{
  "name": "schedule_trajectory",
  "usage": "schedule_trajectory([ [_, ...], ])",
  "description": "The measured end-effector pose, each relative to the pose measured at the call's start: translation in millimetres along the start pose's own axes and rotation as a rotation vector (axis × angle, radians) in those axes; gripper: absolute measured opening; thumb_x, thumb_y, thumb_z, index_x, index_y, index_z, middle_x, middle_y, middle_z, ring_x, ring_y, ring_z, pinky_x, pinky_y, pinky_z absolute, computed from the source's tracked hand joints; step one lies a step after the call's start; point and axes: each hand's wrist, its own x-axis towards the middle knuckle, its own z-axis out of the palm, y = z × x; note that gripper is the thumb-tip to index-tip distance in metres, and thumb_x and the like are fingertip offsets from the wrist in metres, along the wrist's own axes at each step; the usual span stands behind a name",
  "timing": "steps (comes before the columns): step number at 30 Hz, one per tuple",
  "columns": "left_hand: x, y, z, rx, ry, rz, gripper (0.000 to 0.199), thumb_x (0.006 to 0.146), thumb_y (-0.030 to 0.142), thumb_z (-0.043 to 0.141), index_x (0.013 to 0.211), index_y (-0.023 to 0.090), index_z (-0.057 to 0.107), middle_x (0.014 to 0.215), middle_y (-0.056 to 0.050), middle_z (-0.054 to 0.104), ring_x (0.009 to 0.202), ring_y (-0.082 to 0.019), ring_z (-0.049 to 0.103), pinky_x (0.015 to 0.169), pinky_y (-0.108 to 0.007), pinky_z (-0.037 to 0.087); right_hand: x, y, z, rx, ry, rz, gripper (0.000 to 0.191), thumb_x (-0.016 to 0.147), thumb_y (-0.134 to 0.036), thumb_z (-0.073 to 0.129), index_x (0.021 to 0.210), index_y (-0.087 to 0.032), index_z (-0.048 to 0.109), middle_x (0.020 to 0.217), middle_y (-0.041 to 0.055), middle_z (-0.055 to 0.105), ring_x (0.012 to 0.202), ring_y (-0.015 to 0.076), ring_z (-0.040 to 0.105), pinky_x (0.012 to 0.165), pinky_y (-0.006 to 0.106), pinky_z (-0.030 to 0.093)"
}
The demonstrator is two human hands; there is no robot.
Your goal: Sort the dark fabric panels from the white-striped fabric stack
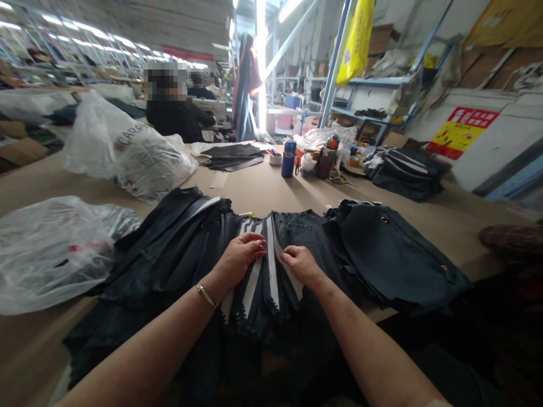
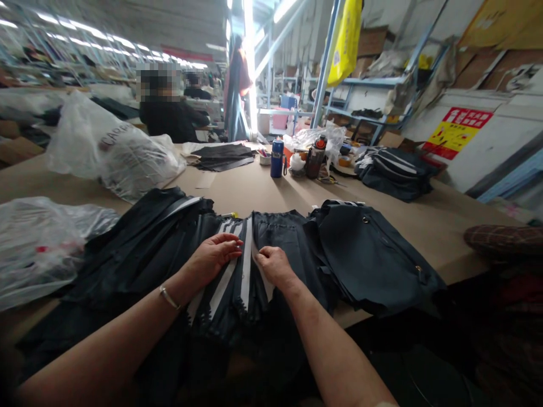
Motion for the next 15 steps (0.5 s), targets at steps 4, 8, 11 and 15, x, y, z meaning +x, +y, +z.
schedule_trajectory([
  [4,-6.4,17.2,14.6,0.23,-0.043,-0.069,0.022,0.075,0.026,0.066,0.089,0.011,0.059,0.081,-0.007,0.062,0.06,-0.011,0.06,0.058,-0.023,0.054,-5.2,-0.6,-1.4,0.2,0.07,0.032,0.033,0.069,-0.04,0.06,0.061,-0.018,0.036,0.056,-0.007,0.033,0.052,0.0067,0.033,0.049,0.019,0.029],
  [8,-13.7,30.2,33.7,0.433,-0.076,-0.158,0.032,0.075,0.038,0.067,0.094,0.013,0.058,0.073,-0.003,0.06,0.051,-0.012,0.056,0.048,-0.027,0.053,-19.2,-16.0,0.2,0.43,0.066,0.026,0.036,0.063,-0.042,0.07,0.071,-0.016,0.046,0.062,-0.0061,0.043,0.054,0.0076,0.041,0.052,0.02,0.036],
  [11,-12.8,34.0,40.7,0.44,-0.066,-0.208,0.021,0.074,0.025,0.065,0.09,0.012,0.06,0.065,-0.004,0.062,0.047,-0.014,0.056,0.039,-0.023,0.047,-29.1,-23.4,1.2,0.702,-0.115,0.069,0.039,0.063,-0.041,0.073,0.086,-0.013,0.059,0.071,0.0003,0.058,0.064,0.0135,0.054,0.062,0.025,0.046],
  [15,-12.6,41.7,42.1,0.252,-0.122,-0.288,0.023,0.066,0.018,0.071,0.087,0.012,0.066,0.075,-0.01,0.069,0.06,-0.019,0.065,0.052,-0.026,0.054,-31.7,-22.4,-13.2,0.651,-0.132,0.021,0.028,0.068,-0.028,0.065,0.091,-0.013,0.063,0.078,0.0024,0.063,0.07,0.015,0.058,0.068,0.027,0.047],
])
